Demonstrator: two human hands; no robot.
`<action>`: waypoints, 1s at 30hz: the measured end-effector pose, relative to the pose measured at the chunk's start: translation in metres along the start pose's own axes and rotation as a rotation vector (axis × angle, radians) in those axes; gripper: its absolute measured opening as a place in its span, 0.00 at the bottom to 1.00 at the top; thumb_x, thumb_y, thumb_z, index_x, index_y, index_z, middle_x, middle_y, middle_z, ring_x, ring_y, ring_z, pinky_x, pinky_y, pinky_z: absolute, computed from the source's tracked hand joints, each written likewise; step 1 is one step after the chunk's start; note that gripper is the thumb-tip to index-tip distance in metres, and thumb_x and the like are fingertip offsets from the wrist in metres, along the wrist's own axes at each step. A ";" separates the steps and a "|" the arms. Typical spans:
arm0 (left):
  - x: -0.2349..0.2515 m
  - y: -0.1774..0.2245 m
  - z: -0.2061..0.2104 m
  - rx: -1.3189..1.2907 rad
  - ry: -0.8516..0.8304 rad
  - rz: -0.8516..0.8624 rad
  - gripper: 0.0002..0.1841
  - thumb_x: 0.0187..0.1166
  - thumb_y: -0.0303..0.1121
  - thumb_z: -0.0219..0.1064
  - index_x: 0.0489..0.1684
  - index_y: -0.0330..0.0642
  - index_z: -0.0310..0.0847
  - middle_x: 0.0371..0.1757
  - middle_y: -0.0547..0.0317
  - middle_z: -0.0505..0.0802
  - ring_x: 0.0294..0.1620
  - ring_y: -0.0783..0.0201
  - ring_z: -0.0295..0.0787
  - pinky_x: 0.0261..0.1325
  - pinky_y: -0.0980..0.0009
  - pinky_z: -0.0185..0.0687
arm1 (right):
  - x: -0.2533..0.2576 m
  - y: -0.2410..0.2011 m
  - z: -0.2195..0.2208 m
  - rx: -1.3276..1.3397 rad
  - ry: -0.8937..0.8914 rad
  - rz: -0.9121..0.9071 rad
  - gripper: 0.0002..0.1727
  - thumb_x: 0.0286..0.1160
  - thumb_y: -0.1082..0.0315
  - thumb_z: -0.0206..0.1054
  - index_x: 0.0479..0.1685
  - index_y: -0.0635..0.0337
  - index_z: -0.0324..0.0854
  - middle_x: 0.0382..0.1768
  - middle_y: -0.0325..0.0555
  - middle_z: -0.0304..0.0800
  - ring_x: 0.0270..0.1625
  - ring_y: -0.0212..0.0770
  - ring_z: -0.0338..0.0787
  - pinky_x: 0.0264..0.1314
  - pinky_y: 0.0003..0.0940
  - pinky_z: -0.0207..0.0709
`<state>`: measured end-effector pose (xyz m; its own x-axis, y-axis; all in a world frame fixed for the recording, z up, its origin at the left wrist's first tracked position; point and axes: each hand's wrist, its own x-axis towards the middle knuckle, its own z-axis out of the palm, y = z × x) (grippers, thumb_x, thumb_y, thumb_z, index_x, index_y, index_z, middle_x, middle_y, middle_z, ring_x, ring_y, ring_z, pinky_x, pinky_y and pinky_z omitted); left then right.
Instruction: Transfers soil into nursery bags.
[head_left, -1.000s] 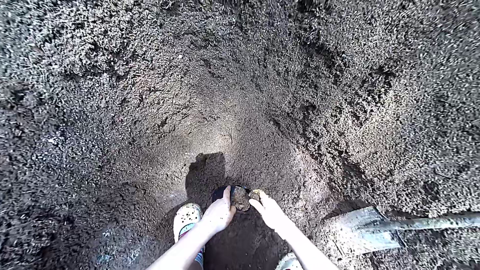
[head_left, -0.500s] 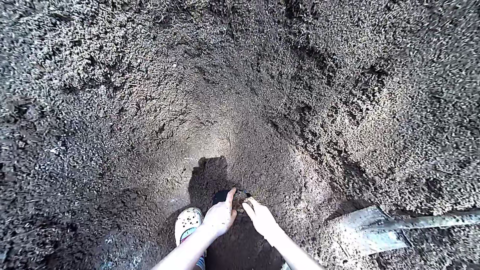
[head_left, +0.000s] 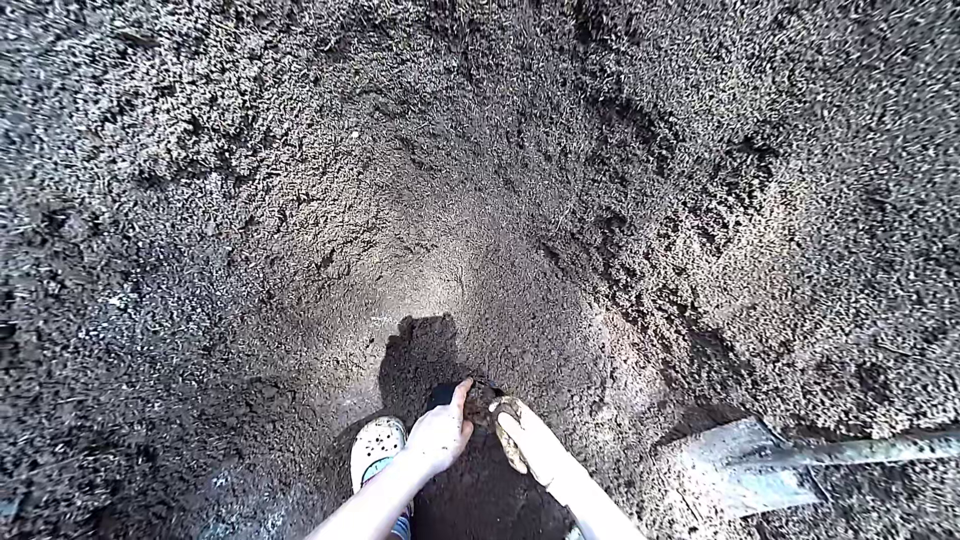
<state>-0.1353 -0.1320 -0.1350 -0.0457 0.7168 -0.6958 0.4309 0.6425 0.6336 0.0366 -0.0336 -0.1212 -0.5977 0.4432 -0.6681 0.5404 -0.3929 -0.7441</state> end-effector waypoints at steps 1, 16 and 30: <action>0.000 -0.001 0.000 -0.002 0.000 0.001 0.39 0.90 0.37 0.54 0.98 0.60 0.32 0.58 0.34 0.91 0.61 0.35 0.89 0.66 0.37 0.79 | 0.000 -0.001 0.003 -0.058 0.037 0.030 0.17 0.92 0.63 0.50 0.70 0.61 0.70 0.22 0.33 0.72 0.15 0.26 0.70 0.18 0.22 0.69; -0.007 0.003 0.000 0.031 0.008 0.056 0.34 0.88 0.35 0.56 0.96 0.60 0.48 0.55 0.35 0.92 0.58 0.35 0.90 0.64 0.36 0.80 | 0.018 0.010 -0.001 -0.151 0.445 -0.075 0.16 0.91 0.62 0.57 0.64 0.65 0.72 0.27 0.43 0.79 0.21 0.33 0.78 0.27 0.29 0.77; -0.006 0.010 -0.004 0.318 0.110 0.141 0.19 0.91 0.44 0.56 0.70 0.47 0.82 0.69 0.41 0.85 0.72 0.41 0.82 0.69 0.43 0.79 | 0.006 -0.011 -0.006 -0.203 0.238 -0.006 0.19 0.91 0.68 0.57 0.74 0.66 0.72 0.46 0.49 0.90 0.33 0.34 0.92 0.40 0.31 0.88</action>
<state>-0.1344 -0.1293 -0.1234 -0.0553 0.8282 -0.5577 0.6979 0.4315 0.5716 0.0302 -0.0218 -0.1166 -0.4590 0.6304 -0.6261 0.6590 -0.2310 -0.7158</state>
